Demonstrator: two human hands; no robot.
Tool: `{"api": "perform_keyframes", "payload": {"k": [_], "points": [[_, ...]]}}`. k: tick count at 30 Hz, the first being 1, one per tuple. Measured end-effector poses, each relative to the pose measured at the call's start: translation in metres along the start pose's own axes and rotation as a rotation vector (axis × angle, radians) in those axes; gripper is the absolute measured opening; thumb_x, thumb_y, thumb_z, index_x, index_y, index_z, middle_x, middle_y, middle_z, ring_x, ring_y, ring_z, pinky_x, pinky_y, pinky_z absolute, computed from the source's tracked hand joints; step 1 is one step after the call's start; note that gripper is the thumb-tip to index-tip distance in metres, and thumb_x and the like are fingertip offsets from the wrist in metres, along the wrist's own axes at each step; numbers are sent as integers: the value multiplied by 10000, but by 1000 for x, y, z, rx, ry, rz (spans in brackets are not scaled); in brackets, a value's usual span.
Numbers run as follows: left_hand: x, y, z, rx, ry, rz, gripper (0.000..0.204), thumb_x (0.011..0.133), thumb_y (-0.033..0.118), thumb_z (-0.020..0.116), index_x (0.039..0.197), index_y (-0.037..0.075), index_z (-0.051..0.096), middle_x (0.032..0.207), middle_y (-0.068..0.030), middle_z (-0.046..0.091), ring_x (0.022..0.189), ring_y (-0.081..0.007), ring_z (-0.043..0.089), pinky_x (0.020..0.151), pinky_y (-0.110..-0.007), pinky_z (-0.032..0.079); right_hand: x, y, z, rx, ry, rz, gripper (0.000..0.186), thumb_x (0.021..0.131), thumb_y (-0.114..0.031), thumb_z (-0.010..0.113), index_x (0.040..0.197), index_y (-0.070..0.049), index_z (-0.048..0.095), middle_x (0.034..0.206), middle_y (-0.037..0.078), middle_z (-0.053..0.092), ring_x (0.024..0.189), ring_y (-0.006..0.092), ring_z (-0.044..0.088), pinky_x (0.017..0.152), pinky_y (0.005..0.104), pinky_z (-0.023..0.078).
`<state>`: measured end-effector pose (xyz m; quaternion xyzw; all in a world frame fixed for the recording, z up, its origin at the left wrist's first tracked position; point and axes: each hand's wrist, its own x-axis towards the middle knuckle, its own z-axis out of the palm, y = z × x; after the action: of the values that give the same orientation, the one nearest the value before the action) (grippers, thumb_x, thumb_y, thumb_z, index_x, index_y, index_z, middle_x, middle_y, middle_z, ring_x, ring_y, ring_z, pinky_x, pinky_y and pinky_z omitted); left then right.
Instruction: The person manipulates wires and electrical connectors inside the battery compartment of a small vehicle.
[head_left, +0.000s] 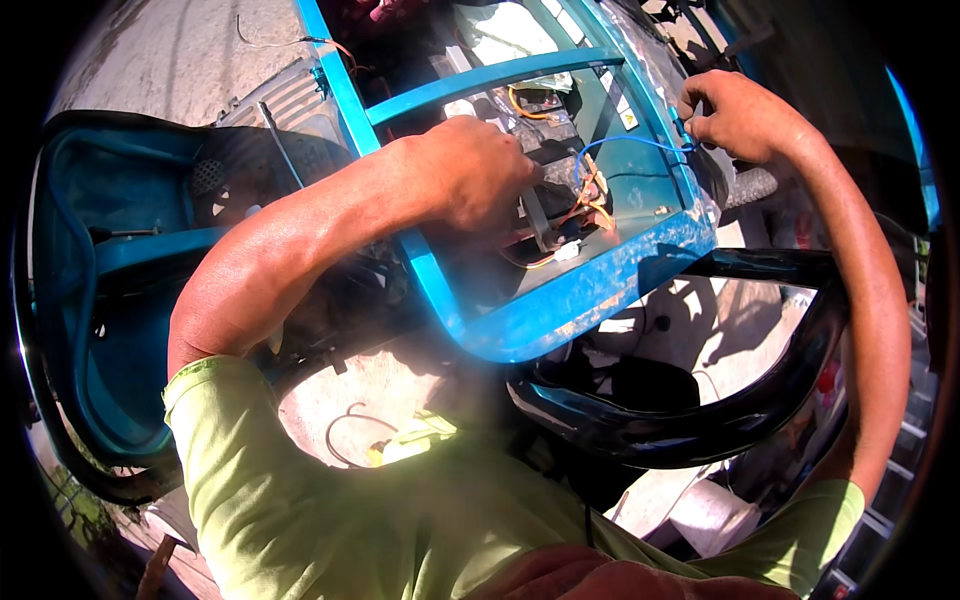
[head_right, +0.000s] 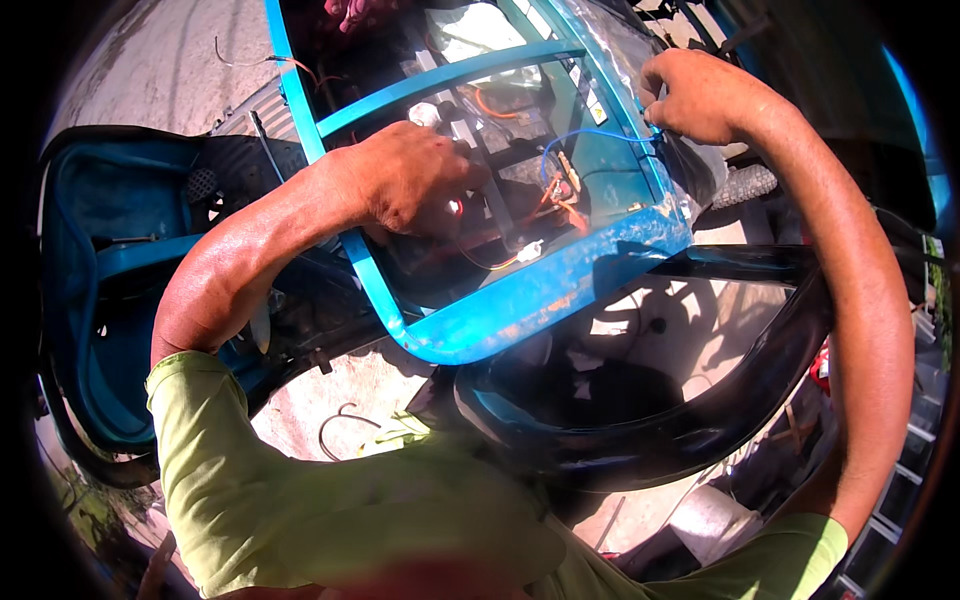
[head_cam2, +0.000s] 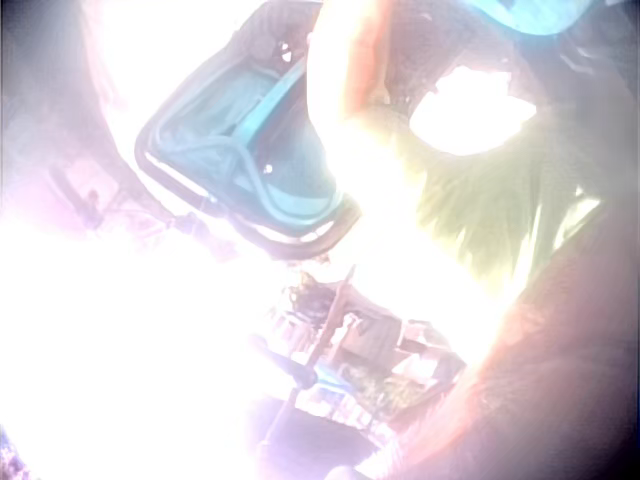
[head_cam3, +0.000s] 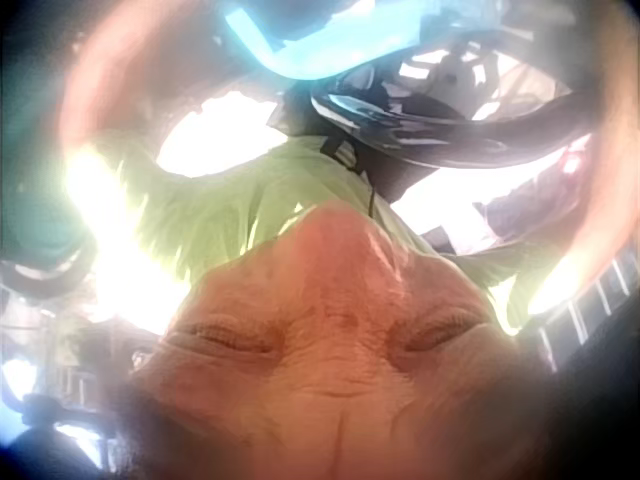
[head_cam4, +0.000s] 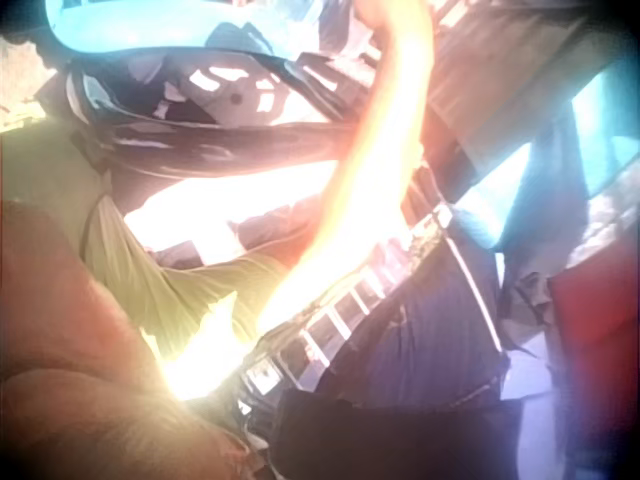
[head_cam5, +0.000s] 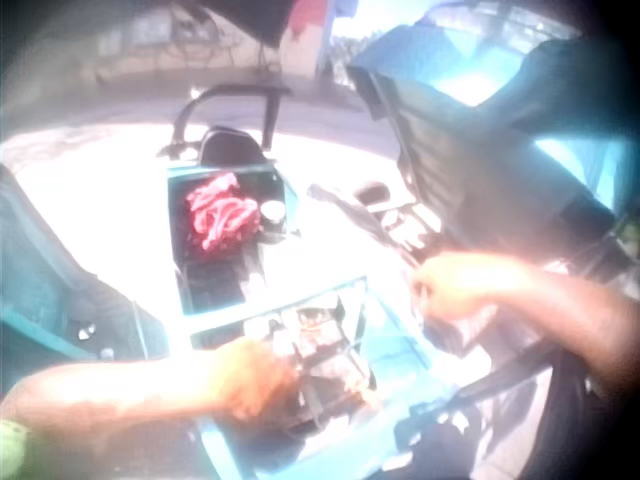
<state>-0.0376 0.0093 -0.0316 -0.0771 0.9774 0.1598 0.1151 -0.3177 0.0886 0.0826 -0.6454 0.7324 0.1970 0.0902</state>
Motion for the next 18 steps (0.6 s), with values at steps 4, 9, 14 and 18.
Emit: {"api": "perform_keyframes", "payload": {"k": [4, 9, 14, 18], "points": [[25, 7, 32, 162, -123, 79, 388, 892, 389, 665, 1025, 48, 794, 1029, -157, 766, 1006, -309, 744, 844, -423, 593, -3, -9, -6, 54, -47, 52, 292, 871, -161, 720, 1090, 27, 674, 992, 205, 704, 935, 317, 707, 853, 410, 549], [36, 10, 43, 304, -245, 65, 391, 916, 400, 650, 1052, 63, 795, 1056, -139, 775, 1027, -280, 745, 830, -393, 583, -5, -13, -8, 34, -28, 30, 299, 862, -191, 720, 1068, 25, 708, 1051, 216, 723, 991, 332, 712, 920, 418, 547], [41, 6, 38, 422, -252, 89, 385, 908, 299, 682, 1192, 44, 730, 1164, -194, 728, 1113, -323, 704, 884, -419, 565, -4, -11, -9, 72, -70, 40, 264, 858, -160, 715, 1048, 20, 685, 996, 202, 707, 951, 318, 692, 870, 411, 540], [20, -14, 10, 278, 64, -76, 293, 929, 240, 596, 1123, 53, 708, 973, -159, 739, 966, -309, 739, 827, -461, 568, -1, -3, -6, 15, -40, 20, 263, 852, -169, 718, 1044, 8, 695, 1014, 202, 713, 971, 325, 695, 892, 416, 539]]}}
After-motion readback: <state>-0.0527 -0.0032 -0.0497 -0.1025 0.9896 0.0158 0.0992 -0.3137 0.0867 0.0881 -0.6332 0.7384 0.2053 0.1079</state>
